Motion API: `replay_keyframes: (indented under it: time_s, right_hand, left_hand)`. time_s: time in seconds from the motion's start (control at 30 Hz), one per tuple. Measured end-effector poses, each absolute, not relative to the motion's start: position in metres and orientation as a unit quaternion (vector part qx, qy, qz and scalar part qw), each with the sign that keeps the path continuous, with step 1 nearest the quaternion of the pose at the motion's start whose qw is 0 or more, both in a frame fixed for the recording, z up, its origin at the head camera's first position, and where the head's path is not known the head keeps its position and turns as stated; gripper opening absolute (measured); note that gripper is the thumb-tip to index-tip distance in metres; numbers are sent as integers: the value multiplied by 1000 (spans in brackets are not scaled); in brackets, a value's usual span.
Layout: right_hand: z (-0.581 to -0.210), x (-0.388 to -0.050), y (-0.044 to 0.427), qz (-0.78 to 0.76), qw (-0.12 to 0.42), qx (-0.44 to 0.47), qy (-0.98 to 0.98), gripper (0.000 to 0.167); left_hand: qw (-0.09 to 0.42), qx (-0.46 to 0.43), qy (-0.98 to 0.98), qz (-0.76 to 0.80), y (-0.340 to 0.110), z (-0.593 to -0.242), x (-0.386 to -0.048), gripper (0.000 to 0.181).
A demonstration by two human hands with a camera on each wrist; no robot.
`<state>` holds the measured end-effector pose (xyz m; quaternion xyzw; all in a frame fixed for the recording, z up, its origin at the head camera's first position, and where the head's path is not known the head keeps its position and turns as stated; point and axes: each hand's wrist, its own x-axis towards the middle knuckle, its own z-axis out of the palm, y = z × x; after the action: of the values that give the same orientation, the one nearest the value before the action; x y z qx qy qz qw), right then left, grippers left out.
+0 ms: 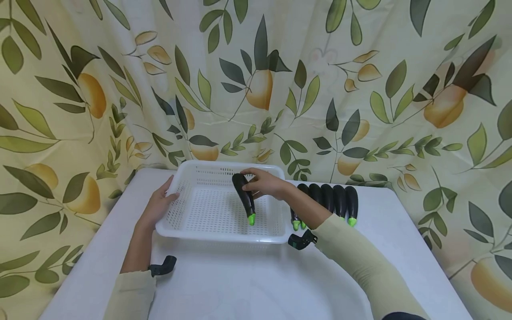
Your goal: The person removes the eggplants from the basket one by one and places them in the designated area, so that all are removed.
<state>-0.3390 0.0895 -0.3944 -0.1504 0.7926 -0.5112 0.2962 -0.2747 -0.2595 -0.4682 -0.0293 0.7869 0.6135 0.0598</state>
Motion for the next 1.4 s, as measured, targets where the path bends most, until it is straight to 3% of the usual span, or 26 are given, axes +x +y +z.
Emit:
replay_keyframes:
  time_s: [0.57, 1.07, 1.4]
  right_hand:
    - [-403, -318, 125, -553, 185, -128, 803, 61]
    - [-404, -294, 155, -583, 125, -124, 793, 60]
    - [-409, -290, 182, -599, 102, -65, 792, 60]
  left_hand:
    - [72, -42, 777, 624, -259, -476, -273, 69]
    - [69, -31, 782, 619, -259, -472, -276, 69]
    - [68, -36, 783, 617, -259, -473, -280, 69]
